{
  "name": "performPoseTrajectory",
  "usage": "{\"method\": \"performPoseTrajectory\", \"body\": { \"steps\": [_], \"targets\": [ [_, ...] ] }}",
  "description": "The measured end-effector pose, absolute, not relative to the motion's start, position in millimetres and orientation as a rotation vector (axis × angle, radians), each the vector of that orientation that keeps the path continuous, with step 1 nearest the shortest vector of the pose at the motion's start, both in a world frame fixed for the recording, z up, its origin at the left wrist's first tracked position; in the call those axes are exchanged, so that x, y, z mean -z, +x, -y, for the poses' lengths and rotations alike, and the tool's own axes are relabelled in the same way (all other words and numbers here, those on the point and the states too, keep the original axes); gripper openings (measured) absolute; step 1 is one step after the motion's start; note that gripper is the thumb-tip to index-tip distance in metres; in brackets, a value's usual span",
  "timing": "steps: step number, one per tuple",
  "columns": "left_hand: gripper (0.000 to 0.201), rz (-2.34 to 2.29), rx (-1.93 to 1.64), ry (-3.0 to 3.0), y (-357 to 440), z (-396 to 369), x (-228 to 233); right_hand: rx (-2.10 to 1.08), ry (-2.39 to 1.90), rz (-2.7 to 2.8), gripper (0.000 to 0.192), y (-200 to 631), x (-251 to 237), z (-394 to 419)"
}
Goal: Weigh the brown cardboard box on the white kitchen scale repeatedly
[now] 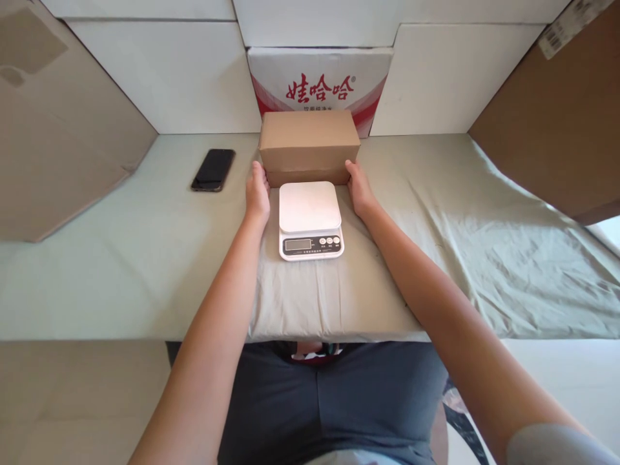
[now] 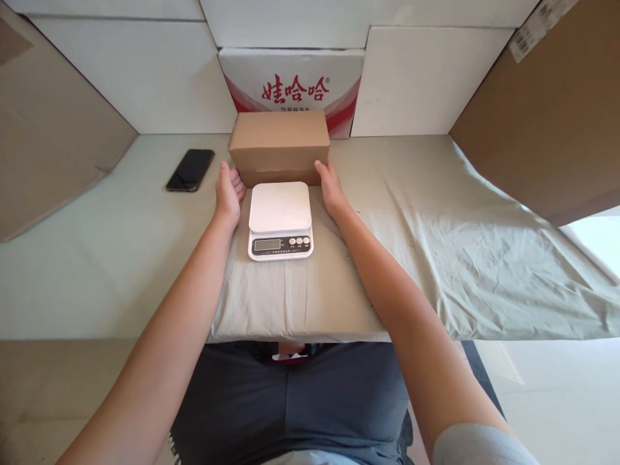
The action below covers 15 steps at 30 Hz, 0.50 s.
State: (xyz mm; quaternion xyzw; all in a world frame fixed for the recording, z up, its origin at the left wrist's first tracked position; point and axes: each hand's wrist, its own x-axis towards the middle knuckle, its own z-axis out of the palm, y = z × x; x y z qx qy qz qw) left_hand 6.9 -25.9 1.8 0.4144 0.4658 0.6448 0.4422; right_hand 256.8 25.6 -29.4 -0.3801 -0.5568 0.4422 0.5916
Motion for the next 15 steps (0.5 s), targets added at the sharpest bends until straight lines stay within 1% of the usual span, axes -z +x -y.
{"method": "performPoseTrajectory", "body": {
  "steps": [5, 8, 10, 13, 15],
  "targets": [
    [0.053, -1.155, -1.643, 1.013, 9, 25, -9, -1.084, -0.917, 1.252, 0.075, 249, 12, -17],
    [0.058, -1.160, -1.675, 1.088, 5, 33, -25, -1.053, -0.891, 1.288, 0.076, 251, -7, -12],
    [0.070, -1.162, -1.694, 1.155, 0, 44, -38, -1.005, -0.849, 1.343, 0.073, 253, -24, -3],
    [0.094, -1.170, -1.730, 1.240, -4, 76, -49, -0.961, -0.812, 1.404, 0.068, 257, -47, 29],
    [0.102, -1.200, -1.724, 1.252, -3, 105, -46, -0.963, -0.811, 1.401, 0.065, 259, -53, 61]
  ]
}}
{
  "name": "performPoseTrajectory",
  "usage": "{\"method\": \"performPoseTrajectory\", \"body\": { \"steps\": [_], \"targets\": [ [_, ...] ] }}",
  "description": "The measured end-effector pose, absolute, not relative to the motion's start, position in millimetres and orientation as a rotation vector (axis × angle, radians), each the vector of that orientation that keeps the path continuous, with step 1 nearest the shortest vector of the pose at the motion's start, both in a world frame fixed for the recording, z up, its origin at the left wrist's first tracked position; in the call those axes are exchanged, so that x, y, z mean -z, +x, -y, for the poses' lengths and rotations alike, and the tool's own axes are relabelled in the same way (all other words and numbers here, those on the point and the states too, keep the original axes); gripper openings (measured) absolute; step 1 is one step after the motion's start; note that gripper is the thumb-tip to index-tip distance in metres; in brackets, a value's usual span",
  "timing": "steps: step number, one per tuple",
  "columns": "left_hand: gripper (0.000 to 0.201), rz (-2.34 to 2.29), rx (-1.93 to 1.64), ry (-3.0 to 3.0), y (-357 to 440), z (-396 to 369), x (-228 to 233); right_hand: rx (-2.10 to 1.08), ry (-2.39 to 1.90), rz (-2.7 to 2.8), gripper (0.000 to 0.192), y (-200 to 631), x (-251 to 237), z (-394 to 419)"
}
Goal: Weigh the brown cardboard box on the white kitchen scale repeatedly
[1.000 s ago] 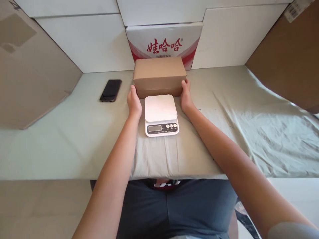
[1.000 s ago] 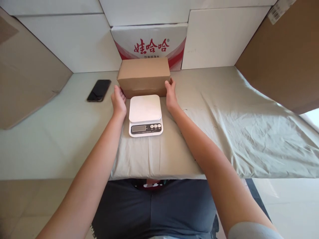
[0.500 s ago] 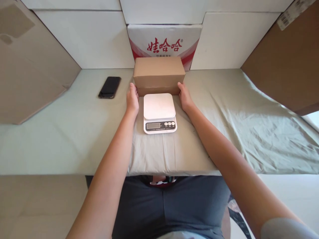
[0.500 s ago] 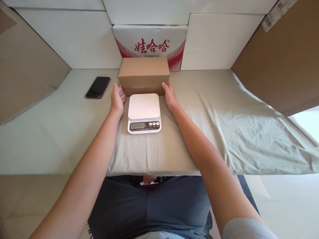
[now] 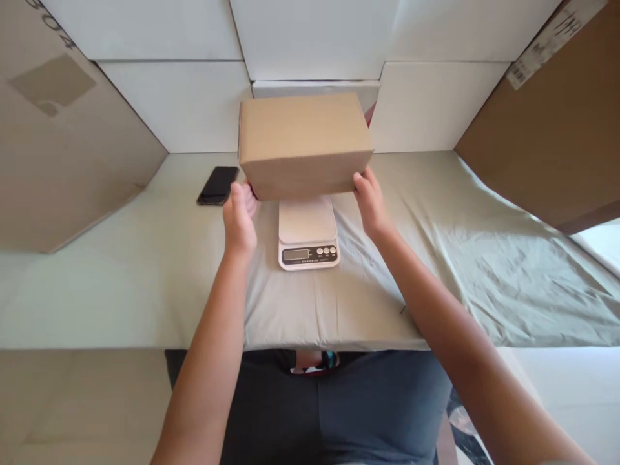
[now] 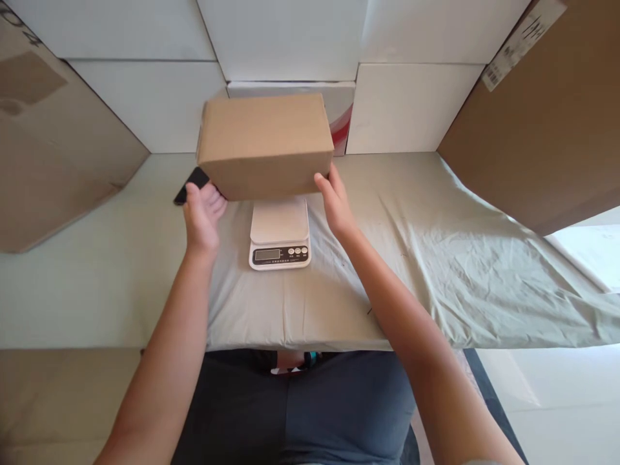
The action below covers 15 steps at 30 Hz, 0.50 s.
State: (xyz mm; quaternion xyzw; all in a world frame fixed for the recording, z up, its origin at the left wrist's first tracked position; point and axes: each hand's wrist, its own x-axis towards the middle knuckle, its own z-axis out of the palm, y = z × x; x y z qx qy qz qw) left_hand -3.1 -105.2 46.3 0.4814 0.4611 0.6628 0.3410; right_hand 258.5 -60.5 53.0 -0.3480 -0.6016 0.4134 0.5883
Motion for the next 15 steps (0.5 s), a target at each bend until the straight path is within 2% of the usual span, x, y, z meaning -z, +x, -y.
{"method": "performPoseTrajectory", "body": {
  "steps": [6, 15],
  "targets": [
    [0.097, -1.316, -1.712, 1.165, 18, 174, -19, -0.959, -0.898, 1.313, 0.055, 256, -40, 140],
    [0.106, -1.414, -1.739, 1.078, 13, 170, -9, -0.996, -0.948, 1.244, 0.052, 240, -36, 157]
  ]
}}
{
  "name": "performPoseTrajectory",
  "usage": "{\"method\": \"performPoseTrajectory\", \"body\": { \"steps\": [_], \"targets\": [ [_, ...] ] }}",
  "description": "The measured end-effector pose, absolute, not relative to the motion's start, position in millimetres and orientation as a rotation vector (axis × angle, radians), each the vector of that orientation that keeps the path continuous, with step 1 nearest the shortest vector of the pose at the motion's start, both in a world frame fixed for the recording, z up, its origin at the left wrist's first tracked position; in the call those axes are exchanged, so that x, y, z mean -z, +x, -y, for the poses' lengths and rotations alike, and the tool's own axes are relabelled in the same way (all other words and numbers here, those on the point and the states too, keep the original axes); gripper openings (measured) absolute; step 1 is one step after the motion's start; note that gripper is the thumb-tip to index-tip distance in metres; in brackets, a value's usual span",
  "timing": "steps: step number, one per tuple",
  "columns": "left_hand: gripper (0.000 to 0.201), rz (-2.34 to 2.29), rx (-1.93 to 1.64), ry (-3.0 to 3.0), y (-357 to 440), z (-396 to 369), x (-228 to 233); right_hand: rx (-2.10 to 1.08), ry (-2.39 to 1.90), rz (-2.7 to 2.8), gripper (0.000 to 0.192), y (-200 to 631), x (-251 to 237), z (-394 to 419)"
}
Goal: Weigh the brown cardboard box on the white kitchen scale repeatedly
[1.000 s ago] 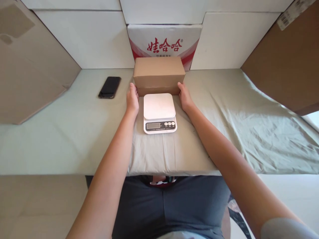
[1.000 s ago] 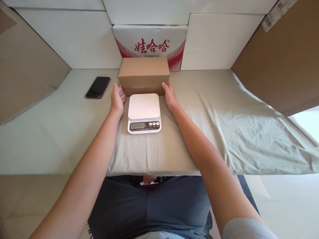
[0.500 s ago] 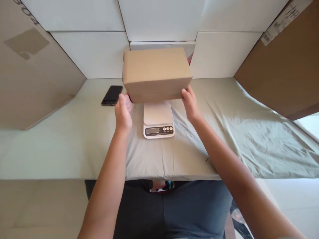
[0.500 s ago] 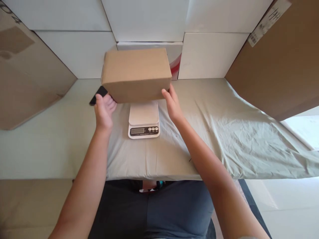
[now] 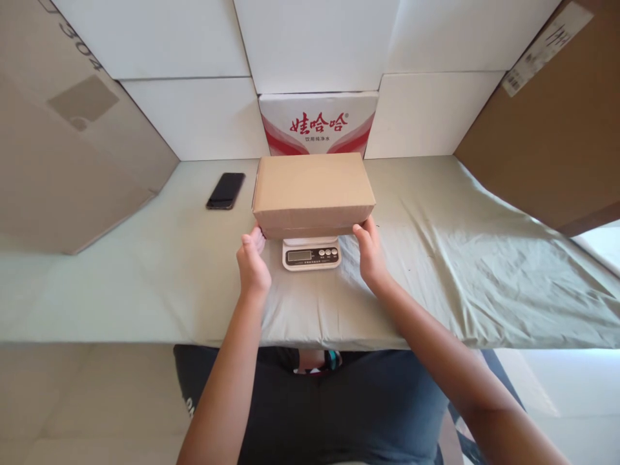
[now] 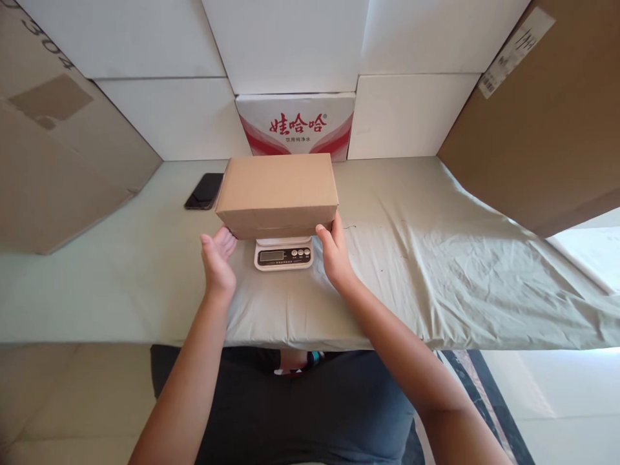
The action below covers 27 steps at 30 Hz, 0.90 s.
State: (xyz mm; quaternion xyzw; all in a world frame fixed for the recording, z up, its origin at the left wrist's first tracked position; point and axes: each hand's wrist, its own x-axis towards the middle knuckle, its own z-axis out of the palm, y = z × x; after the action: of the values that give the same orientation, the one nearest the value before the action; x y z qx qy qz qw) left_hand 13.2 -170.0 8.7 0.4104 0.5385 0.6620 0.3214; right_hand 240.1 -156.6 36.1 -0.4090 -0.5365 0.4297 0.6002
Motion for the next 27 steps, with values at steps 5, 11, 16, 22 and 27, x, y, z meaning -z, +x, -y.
{"method": "performPoseTrajectory", "body": {
  "steps": [5, 11, 16, 22, 27],
  "targets": [
    [0.108, -1.435, -1.710, 1.057, 12, 172, -3, -0.987, -0.957, 1.241, 0.053, 242, -36, 156],
    [0.105, -1.413, -1.717, 1.061, 13, 172, -3, -0.986, -0.970, 1.236, 0.052, 243, -36, 155],
    [0.105, -1.422, -1.713, 1.073, 14, 174, -4, -1.002, -0.966, 1.215, 0.051, 245, -34, 154],
    [0.105, -1.439, -1.703, 1.061, 15, 173, -5, -1.007, -0.950, 1.231, 0.050, 248, -30, 149],
    [0.104, -1.424, -1.694, 1.090, 16, 174, -6, -1.009, -0.936, 1.217, 0.047, 249, -28, 146]
  ]
}}
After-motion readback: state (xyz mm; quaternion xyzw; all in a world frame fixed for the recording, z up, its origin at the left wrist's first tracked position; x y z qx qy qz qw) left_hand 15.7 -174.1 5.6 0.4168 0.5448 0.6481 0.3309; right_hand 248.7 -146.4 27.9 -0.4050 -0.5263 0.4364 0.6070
